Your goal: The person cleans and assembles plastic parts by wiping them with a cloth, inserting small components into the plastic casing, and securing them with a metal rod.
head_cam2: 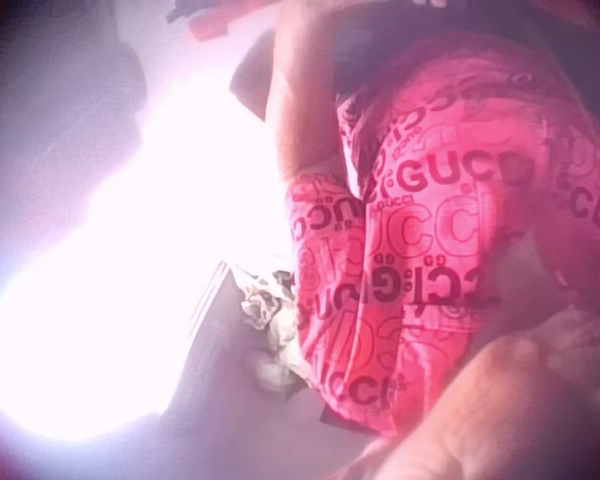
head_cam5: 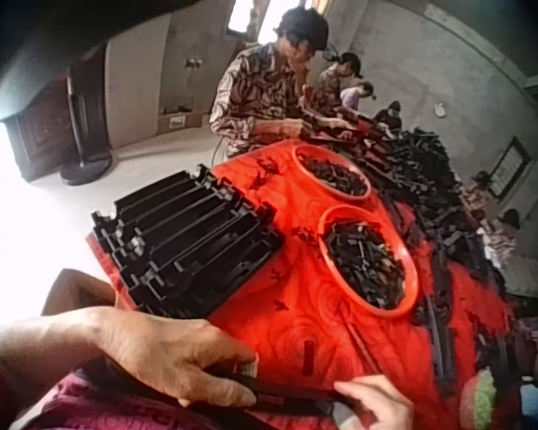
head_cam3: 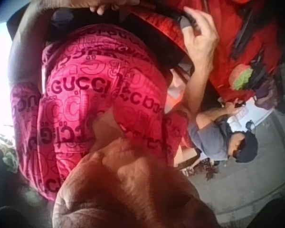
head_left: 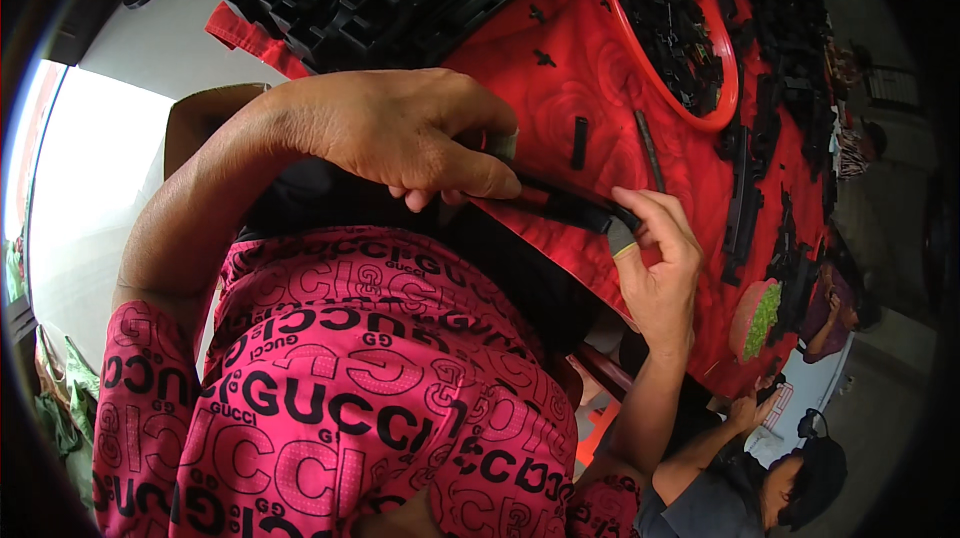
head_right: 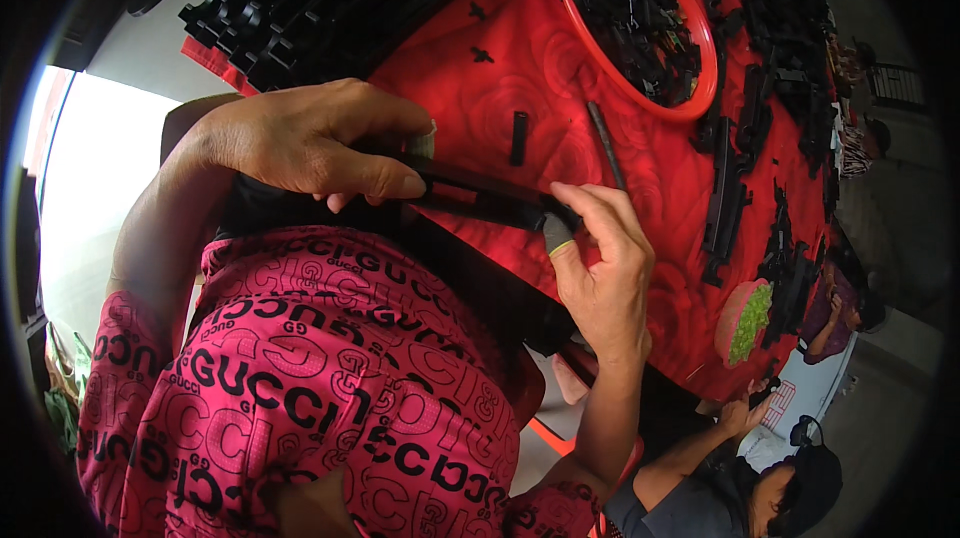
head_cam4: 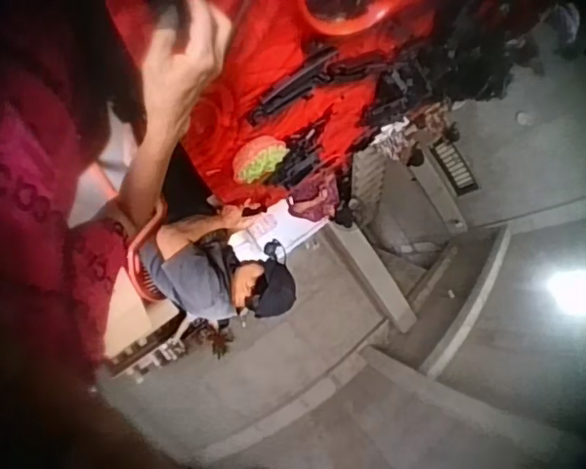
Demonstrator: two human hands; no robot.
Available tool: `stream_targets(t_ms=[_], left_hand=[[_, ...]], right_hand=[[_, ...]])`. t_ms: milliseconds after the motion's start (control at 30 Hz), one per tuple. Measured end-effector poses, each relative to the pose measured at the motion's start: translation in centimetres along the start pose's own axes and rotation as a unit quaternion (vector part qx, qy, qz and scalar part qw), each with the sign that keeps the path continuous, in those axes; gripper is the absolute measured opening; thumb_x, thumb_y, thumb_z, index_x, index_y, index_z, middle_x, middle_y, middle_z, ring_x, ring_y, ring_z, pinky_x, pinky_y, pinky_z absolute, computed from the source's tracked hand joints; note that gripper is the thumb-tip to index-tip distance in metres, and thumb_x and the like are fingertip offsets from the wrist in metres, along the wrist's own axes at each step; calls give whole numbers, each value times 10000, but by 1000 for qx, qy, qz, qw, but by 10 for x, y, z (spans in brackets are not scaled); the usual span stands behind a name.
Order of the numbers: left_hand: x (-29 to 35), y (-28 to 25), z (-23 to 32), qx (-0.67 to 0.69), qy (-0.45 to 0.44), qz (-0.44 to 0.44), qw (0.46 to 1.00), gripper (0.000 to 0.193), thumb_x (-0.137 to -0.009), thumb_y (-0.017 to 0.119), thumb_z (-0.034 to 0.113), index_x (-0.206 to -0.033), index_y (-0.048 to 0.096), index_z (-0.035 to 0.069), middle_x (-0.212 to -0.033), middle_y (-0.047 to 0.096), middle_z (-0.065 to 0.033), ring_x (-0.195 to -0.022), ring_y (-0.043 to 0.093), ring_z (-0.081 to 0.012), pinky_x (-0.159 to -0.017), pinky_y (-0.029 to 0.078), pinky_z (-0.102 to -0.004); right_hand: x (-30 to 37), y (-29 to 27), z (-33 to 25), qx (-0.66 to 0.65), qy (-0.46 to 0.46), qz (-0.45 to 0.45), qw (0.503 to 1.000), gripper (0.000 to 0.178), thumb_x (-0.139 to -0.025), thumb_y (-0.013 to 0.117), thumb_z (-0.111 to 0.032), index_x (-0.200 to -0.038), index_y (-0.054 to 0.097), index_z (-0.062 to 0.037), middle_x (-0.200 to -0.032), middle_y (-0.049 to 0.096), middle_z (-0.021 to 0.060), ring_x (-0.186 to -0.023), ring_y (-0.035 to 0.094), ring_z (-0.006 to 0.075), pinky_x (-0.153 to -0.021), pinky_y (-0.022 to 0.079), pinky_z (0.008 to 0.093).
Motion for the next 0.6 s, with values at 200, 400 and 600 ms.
stream_targets(t_ms=[200,400,600], left_hand=[[13,-20,16,35,34,70,996,316,-1012,656,336,-1001,664,20,-755,620,-23,-658,621,-107,-585,499,-283],[5,-21,19,-29,162,117,979,381,-1016,668,361,-1078,693,-14,-871,668,-91,-840,674,-187,-743,531,-341],[-6,-4,8,-38,102,109,988,319,-985,706,260,-1135,711,-21,-937,709,-147,-884,698,-245,-785,545,-379]], right_hand=[[14,-14,64,-269,130,117,947,387,-1024,504,-189,-1312,667,11,-1058,679,68,-818,556,94,-735,448,244],[5,24,0,77,-85,53,992,258,-883,723,-58,-1138,751,-30,-1035,641,130,-951,649,300,-789,533,430],[28,13,-10,138,-77,32,987,200,-855,764,-44,-1053,745,-31,-958,659,114,-888,663,291,-735,534,425]])
Point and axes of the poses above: each hand's wrist, its own x-axis away from the middle knuckle, its own y-axis out of the palm, z = x × y, the point moved 10 cm from there along -x, towards the middle knuckle
